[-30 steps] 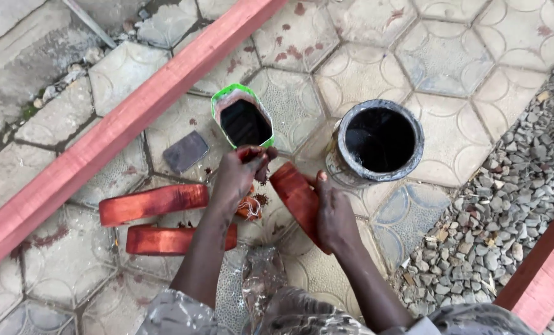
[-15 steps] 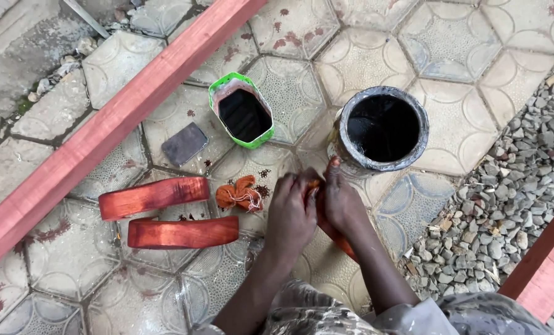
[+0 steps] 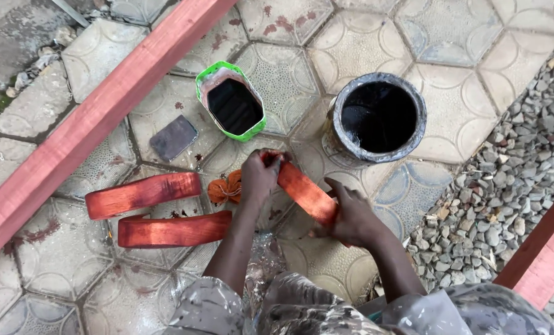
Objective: Applying wood stain to curved wooden furniture components using a cloth
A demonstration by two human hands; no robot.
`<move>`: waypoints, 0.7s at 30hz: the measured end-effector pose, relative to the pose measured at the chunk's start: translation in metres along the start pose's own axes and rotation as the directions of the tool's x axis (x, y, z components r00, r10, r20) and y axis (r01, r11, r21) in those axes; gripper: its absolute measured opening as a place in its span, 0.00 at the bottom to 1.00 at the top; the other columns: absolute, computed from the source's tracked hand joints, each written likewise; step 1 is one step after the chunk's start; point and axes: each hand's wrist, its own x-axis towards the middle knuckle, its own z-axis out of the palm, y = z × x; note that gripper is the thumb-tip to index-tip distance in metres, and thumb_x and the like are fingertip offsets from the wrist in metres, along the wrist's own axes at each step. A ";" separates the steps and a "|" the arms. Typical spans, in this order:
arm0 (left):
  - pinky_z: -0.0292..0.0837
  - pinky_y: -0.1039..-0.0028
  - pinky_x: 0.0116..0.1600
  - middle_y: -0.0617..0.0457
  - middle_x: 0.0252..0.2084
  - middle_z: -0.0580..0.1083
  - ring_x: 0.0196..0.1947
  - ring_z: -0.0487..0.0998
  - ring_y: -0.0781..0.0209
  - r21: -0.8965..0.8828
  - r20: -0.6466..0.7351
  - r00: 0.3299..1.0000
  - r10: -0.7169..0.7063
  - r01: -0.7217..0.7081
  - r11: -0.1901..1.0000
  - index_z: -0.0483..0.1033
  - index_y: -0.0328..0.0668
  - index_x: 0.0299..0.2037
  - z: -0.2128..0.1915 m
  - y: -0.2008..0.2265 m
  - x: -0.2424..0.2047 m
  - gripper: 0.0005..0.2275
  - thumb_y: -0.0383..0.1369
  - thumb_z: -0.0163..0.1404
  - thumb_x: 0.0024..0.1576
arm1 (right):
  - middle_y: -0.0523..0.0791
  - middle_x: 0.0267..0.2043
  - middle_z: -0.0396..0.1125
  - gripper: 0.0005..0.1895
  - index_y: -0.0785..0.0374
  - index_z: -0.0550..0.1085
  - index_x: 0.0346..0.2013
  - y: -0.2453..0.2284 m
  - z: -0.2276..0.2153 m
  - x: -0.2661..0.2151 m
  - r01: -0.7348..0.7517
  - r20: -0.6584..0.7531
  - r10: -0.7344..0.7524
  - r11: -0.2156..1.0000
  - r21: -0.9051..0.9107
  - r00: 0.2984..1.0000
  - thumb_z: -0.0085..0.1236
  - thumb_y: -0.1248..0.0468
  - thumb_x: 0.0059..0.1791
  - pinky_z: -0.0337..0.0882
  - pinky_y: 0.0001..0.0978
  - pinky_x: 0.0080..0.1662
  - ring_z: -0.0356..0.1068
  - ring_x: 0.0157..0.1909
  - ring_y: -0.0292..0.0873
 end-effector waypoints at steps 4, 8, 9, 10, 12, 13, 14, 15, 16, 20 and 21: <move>0.77 0.60 0.43 0.50 0.30 0.81 0.40 0.83 0.46 0.071 0.009 1.000 -0.016 0.015 0.997 0.81 0.49 0.35 -0.003 0.042 -0.020 0.05 0.37 0.59 0.54 | 0.46 0.59 0.69 0.52 0.40 0.62 0.66 0.051 0.020 -0.003 -0.078 -0.197 0.049 0.987 -0.142 0.979 0.75 0.43 0.30 0.64 0.59 0.64 0.63 0.66 0.58; 0.73 0.48 0.41 0.35 0.33 0.71 0.39 0.75 0.31 0.176 -0.063 0.936 0.346 -0.330 0.927 0.75 0.30 0.35 -0.006 0.091 -0.105 0.08 0.30 0.52 0.60 | 0.44 0.53 0.75 0.44 0.36 0.72 0.59 0.068 0.033 0.004 -0.079 -0.241 0.072 0.997 -0.020 0.968 0.77 0.48 0.28 0.71 0.50 0.60 0.71 0.61 0.54; 0.73 0.48 0.41 0.35 0.33 0.71 0.39 0.75 0.31 0.183 -0.069 0.935 0.348 -0.331 0.926 0.75 0.30 0.35 -0.002 0.091 -0.119 0.08 0.30 0.52 0.60 | 0.44 0.53 0.75 0.44 0.36 0.72 0.59 0.067 0.031 0.004 -0.070 -0.240 0.063 0.997 -0.020 0.969 0.77 0.48 0.28 0.71 0.50 0.60 0.71 0.61 0.54; 0.73 0.61 0.34 0.40 0.37 0.72 0.33 0.73 0.47 0.239 0.097 0.881 0.464 -0.473 0.848 0.79 0.37 0.38 0.003 0.091 -0.134 0.04 0.27 0.50 0.58 | 0.47 0.51 0.75 0.44 0.41 0.73 0.58 0.066 0.030 0.004 -0.072 -0.255 0.064 0.997 -0.025 0.965 0.77 0.50 0.27 0.71 0.52 0.59 0.71 0.60 0.56; 0.74 0.74 0.28 0.46 0.42 0.73 0.26 0.71 0.63 0.282 0.261 0.800 0.540 -0.598 0.750 0.82 0.44 0.42 0.014 0.064 -0.145 0.10 0.23 0.48 0.57 | 0.49 0.50 0.76 0.44 0.46 0.74 0.56 0.071 0.039 0.008 -0.063 -0.256 0.053 0.998 -0.029 0.965 0.78 0.52 0.26 0.72 0.53 0.58 0.71 0.59 0.59; 0.73 0.69 0.41 0.45 0.44 0.72 0.40 0.72 0.54 0.291 0.316 0.643 0.697 -0.765 0.574 0.79 0.42 0.44 0.025 0.041 -0.140 0.10 0.26 0.44 0.59 | 0.48 0.49 0.77 0.43 0.42 0.75 0.55 0.079 0.044 0.011 -0.073 -0.285 0.061 0.997 -0.033 0.957 0.79 0.51 0.26 0.72 0.51 0.58 0.72 0.58 0.57; 0.72 0.63 0.54 0.44 0.46 0.71 0.53 0.74 0.45 0.286 0.375 0.453 0.809 -0.887 0.363 0.76 0.39 0.47 0.038 0.018 -0.134 0.11 0.28 0.41 0.60 | 0.47 0.48 0.77 0.42 0.37 0.75 0.54 0.087 0.047 0.014 -0.083 -0.313 0.067 0.996 -0.036 0.947 0.80 0.50 0.26 0.73 0.49 0.57 0.73 0.57 0.56; 0.72 0.63 0.54 0.44 0.46 0.71 0.53 0.74 0.45 0.288 0.370 0.455 0.810 -0.885 0.366 0.76 0.39 0.47 0.039 0.013 -0.126 0.11 0.28 0.41 0.60 | 0.47 0.48 0.77 0.42 0.37 0.75 0.54 0.089 0.048 0.014 -0.081 -0.312 0.064 0.996 -0.042 0.948 0.80 0.50 0.26 0.73 0.49 0.57 0.73 0.57 0.56; 0.71 0.63 0.52 0.44 0.45 0.70 0.49 0.72 0.45 0.393 0.314 0.442 0.840 -0.866 0.309 0.77 0.38 0.44 0.040 0.008 -0.116 0.09 0.28 0.42 0.61 | 0.49 0.50 0.76 0.45 0.42 0.75 0.56 0.091 0.047 0.015 -0.074 -0.300 0.071 0.997 0.001 0.951 0.80 0.50 0.25 0.72 0.52 0.58 0.72 0.58 0.57; 0.71 0.58 0.44 0.49 0.33 0.67 0.38 0.72 0.43 0.204 -0.108 0.774 0.624 -0.597 0.776 0.76 0.45 0.38 -0.005 0.049 -0.085 0.03 0.31 0.49 0.62 | 0.47 0.53 0.76 0.47 0.42 0.74 0.60 0.078 0.040 0.009 -0.085 -0.284 0.095 0.995 0.047 0.954 0.79 0.52 0.25 0.71 0.51 0.60 0.71 0.61 0.55; 0.71 0.58 0.44 0.49 0.33 0.67 0.38 0.72 0.43 0.204 -0.106 0.774 0.624 -0.598 0.775 0.76 0.45 0.38 -0.005 0.046 -0.070 0.03 0.31 0.49 0.62 | 0.47 0.53 0.76 0.47 0.42 0.74 0.60 0.073 0.037 0.006 -0.086 -0.285 0.097 0.995 0.048 0.954 0.79 0.52 0.25 0.71 0.51 0.60 0.71 0.61 0.55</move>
